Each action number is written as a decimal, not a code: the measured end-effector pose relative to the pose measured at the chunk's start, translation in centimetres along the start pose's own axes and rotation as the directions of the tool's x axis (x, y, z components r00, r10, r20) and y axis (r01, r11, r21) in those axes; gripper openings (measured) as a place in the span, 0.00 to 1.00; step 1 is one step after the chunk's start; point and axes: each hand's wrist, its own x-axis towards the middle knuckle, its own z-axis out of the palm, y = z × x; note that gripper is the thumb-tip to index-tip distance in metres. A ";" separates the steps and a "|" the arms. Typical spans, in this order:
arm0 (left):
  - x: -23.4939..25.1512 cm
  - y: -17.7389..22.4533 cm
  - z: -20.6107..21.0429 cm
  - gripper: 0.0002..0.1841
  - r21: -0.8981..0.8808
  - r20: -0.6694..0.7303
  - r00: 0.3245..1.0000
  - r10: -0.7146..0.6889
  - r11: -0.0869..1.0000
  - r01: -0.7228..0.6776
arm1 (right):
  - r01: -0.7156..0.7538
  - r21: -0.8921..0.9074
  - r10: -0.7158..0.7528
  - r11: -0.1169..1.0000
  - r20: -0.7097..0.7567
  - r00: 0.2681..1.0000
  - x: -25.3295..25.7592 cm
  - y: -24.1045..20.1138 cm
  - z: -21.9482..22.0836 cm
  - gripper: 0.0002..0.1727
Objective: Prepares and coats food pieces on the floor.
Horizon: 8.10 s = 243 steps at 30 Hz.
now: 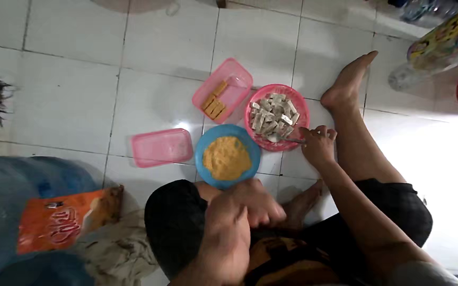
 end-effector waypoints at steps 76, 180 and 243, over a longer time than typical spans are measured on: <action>3.1 -21.5 -1.2 0.23 -0.161 -0.116 0.453 -0.884 0.467 0.870 | -0.329 0.576 0.454 0.748 -0.084 0.887 0.8 0.6 -3.8 0.15; 5.0 -9.1 -19.2 0.23 0.708 -0.564 0.619 -0.547 0.066 0.703 | -0.228 0.276 0.265 0.934 -0.102 0.959 -3.2 -4.6 -2.6 0.25; 5.0 -9.3 -19.5 0.22 0.724 -0.500 0.614 -0.611 0.094 0.684 | 0.202 0.190 -0.265 0.961 0.416 0.870 1.0 -17.8 5.0 0.45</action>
